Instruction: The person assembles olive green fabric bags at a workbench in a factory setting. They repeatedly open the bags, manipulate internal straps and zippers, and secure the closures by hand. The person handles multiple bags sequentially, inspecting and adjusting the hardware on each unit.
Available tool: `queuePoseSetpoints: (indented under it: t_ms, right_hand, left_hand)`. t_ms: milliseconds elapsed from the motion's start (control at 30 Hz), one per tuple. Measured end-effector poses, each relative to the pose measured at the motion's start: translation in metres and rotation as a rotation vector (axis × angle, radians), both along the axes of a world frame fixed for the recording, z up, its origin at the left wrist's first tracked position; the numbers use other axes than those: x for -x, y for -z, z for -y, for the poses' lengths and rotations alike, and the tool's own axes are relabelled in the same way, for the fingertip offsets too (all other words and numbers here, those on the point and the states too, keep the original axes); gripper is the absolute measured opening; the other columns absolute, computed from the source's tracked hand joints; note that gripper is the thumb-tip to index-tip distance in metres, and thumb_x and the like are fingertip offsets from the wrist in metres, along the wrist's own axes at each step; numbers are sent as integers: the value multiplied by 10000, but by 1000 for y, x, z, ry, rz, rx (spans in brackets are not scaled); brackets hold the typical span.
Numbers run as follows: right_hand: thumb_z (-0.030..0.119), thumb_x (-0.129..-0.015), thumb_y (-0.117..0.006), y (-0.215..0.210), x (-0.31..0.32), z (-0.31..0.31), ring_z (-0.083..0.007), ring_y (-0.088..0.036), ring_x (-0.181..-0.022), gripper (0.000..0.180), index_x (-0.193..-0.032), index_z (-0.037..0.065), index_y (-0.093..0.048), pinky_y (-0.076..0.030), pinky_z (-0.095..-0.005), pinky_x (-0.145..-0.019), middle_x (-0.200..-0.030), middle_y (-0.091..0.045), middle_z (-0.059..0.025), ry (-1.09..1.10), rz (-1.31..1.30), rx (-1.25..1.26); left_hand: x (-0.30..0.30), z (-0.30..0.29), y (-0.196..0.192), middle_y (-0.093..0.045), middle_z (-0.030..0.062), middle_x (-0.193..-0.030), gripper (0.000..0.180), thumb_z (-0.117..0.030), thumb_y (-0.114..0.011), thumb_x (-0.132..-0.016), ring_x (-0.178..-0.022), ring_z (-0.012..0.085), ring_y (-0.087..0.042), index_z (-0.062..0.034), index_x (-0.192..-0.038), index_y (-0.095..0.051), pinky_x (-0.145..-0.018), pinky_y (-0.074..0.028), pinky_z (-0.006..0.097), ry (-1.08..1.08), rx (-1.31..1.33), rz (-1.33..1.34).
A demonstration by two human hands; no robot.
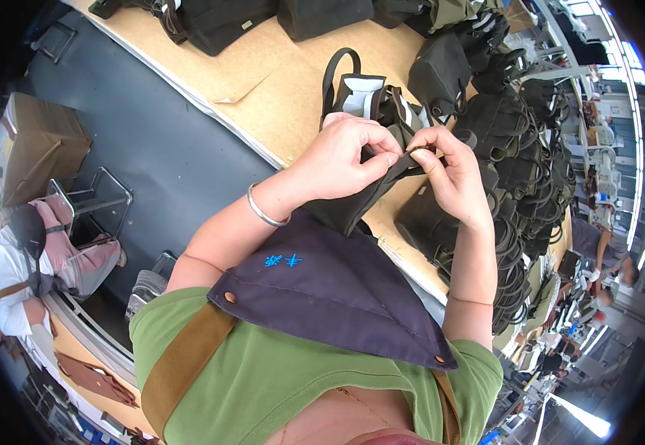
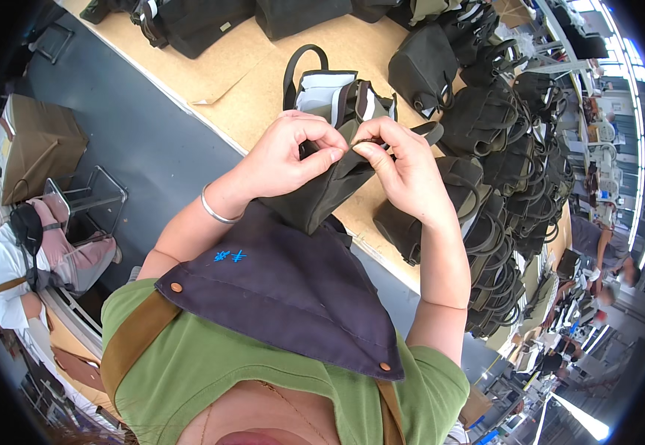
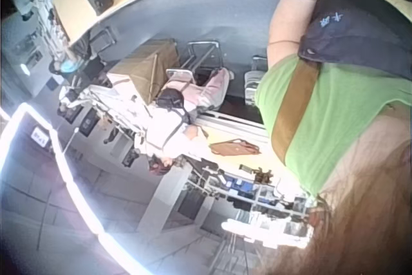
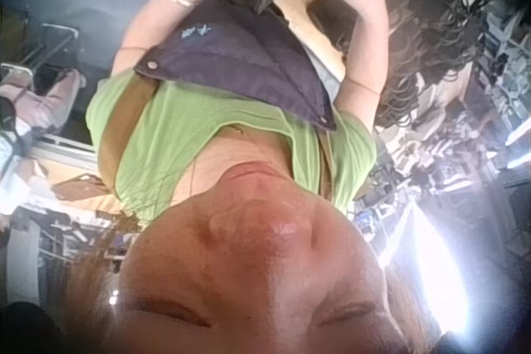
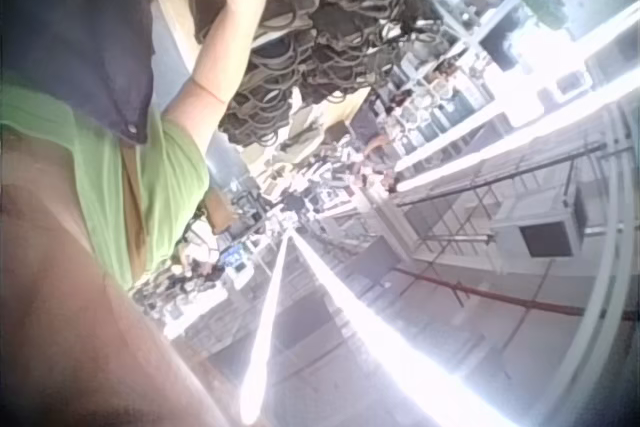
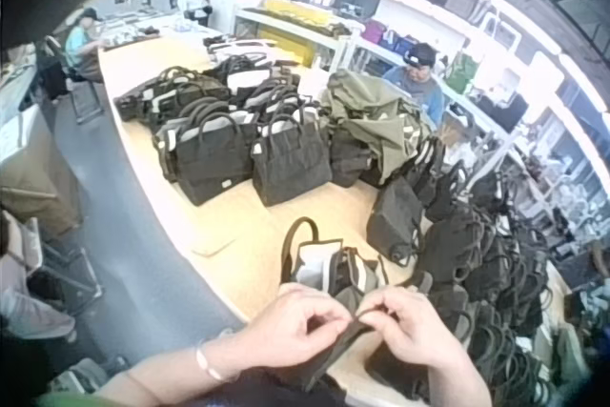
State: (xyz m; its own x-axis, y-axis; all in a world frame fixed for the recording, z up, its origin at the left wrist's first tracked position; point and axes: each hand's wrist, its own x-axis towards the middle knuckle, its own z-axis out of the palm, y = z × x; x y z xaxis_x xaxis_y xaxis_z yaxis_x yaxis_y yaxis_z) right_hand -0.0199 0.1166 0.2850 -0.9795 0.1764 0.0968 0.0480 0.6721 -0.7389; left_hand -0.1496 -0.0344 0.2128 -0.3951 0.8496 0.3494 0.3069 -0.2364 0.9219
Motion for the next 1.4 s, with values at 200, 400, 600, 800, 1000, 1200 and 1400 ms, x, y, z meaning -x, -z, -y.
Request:
queuePoseSetpoints:
  t_ms: [200, 400, 600, 800, 1000, 1200, 1400]
  right_hand:
    - [48, -895, -612, -2, 1, 4, -204, -591, -742, 65, -943, 9, -591, -476, -304, -697, -810, -615, -84, 1, -10, -43]
    - [61, -895, -619, -3, 1, 1, -203, -595, -741, 78, -944, 7, -593, -477, -304, -694, -812, -620, -85, -26, 14, -23]
    - [90, -914, -610, 3, 3, 5, -196, -573, -696, 80, -916, 10, -608, -469, -306, -668, -762, -609, -81, -3, -35, -34]
    - [131, -954, -574, 5, 0, 2, -179, -525, -643, 138, -909, 11, -624, -436, -300, -619, -719, -605, -80, 98, 39, 13]
    - [135, -883, -667, -9, -1, 0, -168, -594, -732, 116, -908, 22, -655, -463, -289, -705, -772, -641, -77, -35, 80, 12]
    - [78, -859, -683, 5, -6, 3, -133, -600, -783, 83, -904, 12, -661, -464, -279, -740, -814, -665, -47, 89, 19, 156]
    - [59, -876, -666, 9, -7, 4, -98, -579, -792, 70, -916, 2, -658, -457, -260, -752, -828, -663, -19, 109, 15, 248]
  left_hand:
    - [-7, 2, 3, -647, 24, -686, 38, -56, -661, -821, -608, 136, -595, -23, -809, -674, -685, -443, 295, -95, -65, -52]
    - [-5, 1, 1, -628, -3, -669, 27, -86, -676, -805, -581, 103, -565, -59, -808, -684, -761, -385, 288, -64, -7, 27]
    - [-16, 5, 3, -625, -27, -699, 31, -98, -677, -805, -589, 91, -539, -92, -833, -688, -801, -330, 297, -190, -6, -92]
    - [-18, 8, -1, -630, -34, -726, 40, -141, -705, -823, -623, 85, -532, -114, -852, -699, -848, -313, 302, -77, 4, -59]
    - [-14, 11, -5, -640, -46, -735, 130, -198, -782, -787, -635, 76, -537, -114, -856, -711, -862, -314, 295, -81, 45, -78]
    - [-18, 11, -9, -655, -35, -736, 154, -201, -806, -768, -642, 70, -553, -95, -816, -706, -842, -326, 285, -108, 110, -44]
    - [-19, 5, 2, -657, 14, -688, 148, -136, -800, -770, -596, 95, -589, -43, -811, -692, -637, -436, 233, -80, 47, 52]
